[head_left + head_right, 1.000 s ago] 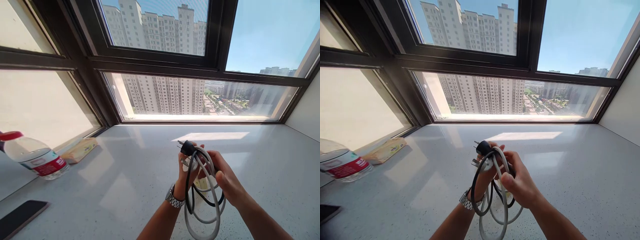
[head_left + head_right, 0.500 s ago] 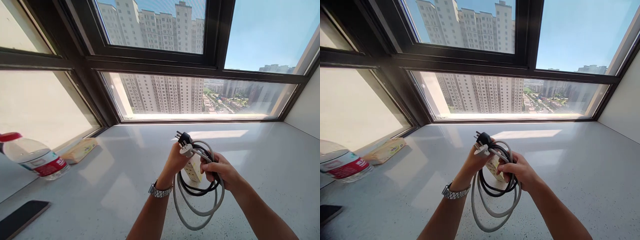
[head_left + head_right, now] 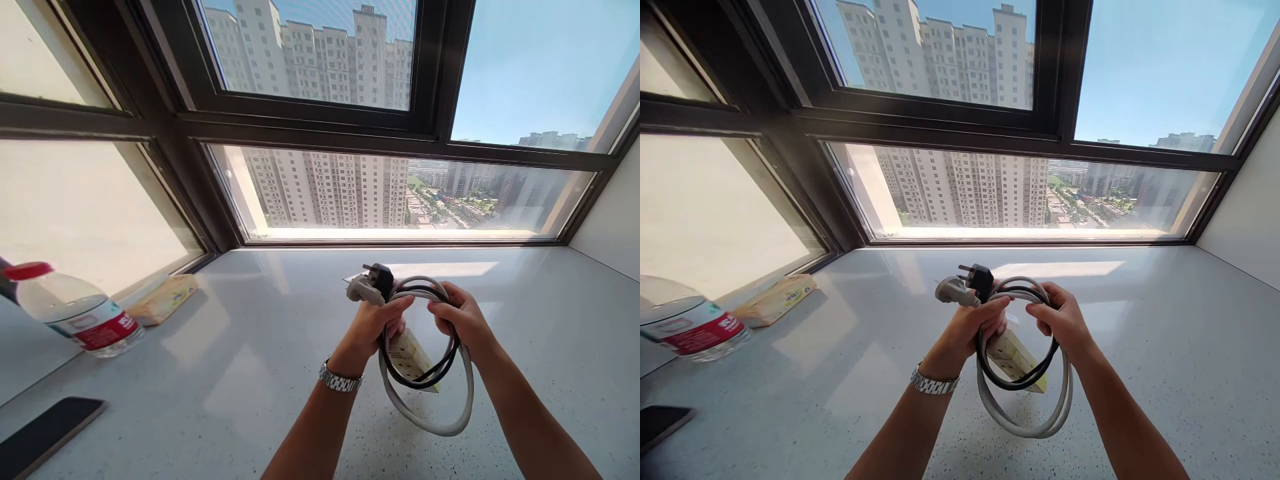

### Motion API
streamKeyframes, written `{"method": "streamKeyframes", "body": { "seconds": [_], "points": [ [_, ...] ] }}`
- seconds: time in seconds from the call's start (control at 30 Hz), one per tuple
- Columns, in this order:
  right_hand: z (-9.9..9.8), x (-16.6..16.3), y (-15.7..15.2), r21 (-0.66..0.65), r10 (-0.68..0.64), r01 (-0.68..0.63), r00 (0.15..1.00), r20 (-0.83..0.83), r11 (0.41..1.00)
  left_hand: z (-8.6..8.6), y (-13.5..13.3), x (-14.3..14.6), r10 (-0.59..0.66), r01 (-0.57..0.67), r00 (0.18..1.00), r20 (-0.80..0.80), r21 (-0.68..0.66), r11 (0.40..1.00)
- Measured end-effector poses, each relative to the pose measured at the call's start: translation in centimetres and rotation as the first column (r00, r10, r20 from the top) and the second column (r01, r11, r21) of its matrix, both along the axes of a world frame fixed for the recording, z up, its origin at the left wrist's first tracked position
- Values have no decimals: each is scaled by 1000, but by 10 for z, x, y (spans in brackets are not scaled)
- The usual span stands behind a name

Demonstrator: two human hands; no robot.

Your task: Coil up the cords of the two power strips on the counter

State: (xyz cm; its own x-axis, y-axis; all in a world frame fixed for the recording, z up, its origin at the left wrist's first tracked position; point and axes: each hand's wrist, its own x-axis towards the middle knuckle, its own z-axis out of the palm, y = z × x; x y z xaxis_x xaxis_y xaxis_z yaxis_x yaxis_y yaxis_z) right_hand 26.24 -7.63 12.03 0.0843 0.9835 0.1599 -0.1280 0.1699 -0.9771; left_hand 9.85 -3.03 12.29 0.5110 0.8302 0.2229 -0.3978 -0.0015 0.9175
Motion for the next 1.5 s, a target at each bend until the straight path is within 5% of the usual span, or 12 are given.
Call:
{"method": "streamKeyframes", "body": {
  "seconds": [0.13,0.23,0.4,0.57,0.8,0.97,1.13,1.33,1.5],
  "points": [
    [-9,0,8,-169,151,-161,986,-69,972,1,10,-6,232,-239,961,153,25,971],
    [-16,-6,9,-146,192,-237,943,-271,960,-3,18,-11,334,-359,916,220,86,929],
    [-18,-14,6,-20,279,-316,865,-416,949,-7,25,-17,239,-262,946,219,79,962],
    [-13,-2,11,-94,273,-301,933,-237,949,-3,21,-23,96,-117,988,121,177,977],
    [-10,10,7,-72,250,-265,954,-164,962,-5,14,-11,144,-176,966,217,136,975],
    [-10,12,6,7,341,-347,915,-214,938,1,13,-10,319,-340,932,169,108,934],
    [-8,12,7,-13,288,-294,943,-164,956,6,9,-7,425,-442,887,182,66,895],
    [-8,11,7,49,302,-300,953,-29,953,5,7,0,643,-611,710,286,-203,765],
    [-3,11,1,80,353,-355,935,32,931,12,7,-14,443,-442,892,93,-30,896]
  ]
}}
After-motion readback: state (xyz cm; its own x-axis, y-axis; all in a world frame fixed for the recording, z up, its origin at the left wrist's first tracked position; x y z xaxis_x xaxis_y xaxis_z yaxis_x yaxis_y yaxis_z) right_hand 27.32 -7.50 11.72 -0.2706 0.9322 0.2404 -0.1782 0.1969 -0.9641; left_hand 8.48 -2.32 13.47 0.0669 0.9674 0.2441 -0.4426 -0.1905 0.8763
